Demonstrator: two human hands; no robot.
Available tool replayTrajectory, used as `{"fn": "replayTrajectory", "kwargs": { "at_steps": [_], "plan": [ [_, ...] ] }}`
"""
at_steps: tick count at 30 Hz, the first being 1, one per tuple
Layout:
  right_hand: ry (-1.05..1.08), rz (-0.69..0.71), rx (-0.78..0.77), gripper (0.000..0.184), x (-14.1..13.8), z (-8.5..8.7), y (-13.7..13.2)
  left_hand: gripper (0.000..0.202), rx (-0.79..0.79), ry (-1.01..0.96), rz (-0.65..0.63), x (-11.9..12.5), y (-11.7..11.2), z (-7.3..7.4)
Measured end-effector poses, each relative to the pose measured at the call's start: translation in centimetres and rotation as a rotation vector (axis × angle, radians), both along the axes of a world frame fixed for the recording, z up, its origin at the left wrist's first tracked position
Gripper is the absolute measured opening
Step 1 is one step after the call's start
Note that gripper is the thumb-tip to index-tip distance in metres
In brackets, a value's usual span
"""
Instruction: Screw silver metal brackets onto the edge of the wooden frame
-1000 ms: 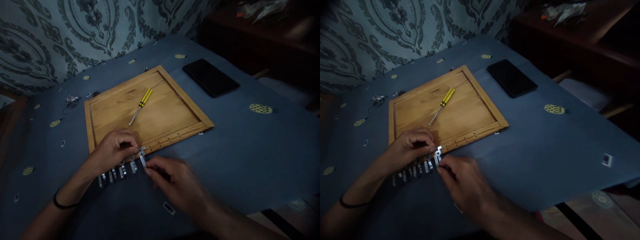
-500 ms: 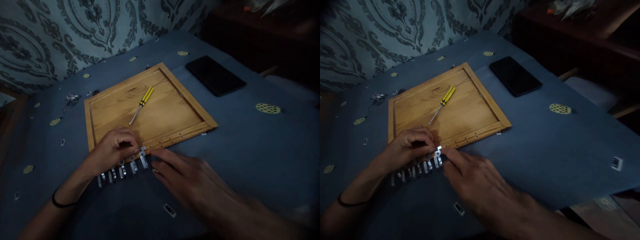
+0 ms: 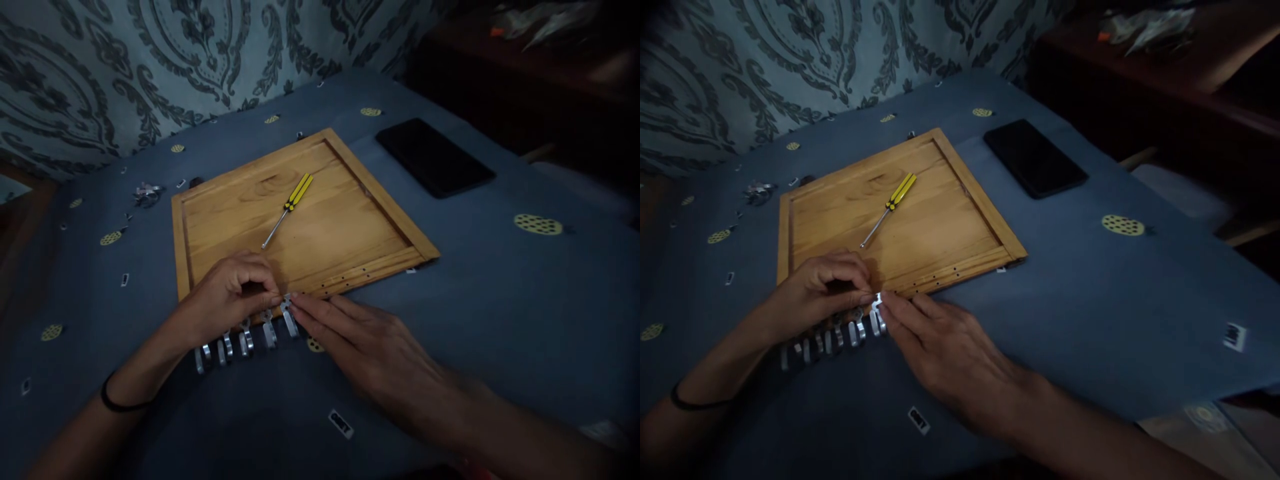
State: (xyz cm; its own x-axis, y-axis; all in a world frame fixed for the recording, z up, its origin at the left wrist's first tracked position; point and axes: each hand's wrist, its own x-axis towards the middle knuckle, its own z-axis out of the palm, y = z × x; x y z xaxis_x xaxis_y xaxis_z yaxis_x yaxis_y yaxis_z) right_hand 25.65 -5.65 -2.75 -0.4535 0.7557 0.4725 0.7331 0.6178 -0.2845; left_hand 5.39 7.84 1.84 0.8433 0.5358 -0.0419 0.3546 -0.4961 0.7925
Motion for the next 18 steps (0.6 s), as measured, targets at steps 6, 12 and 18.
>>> {"fn": "replayTrajectory", "kwargs": {
  "at_steps": [6,12,18],
  "plan": [
    [-0.084,0.004,0.031,0.043,0.03,0.23,0.23,0.031,-0.014,-0.007,0.012,0.20,-0.11,0.03],
    [-0.116,-0.016,0.059,0.043,0.03,0.70,0.19,0.030,-0.011,-0.015,-0.001,0.02,-0.08,-0.11],
    [-0.130,-0.027,0.053,0.041,0.06,0.49,0.34,0.030,0.004,-0.012,0.009,-0.18,-0.04,-0.35]
  ]
}}
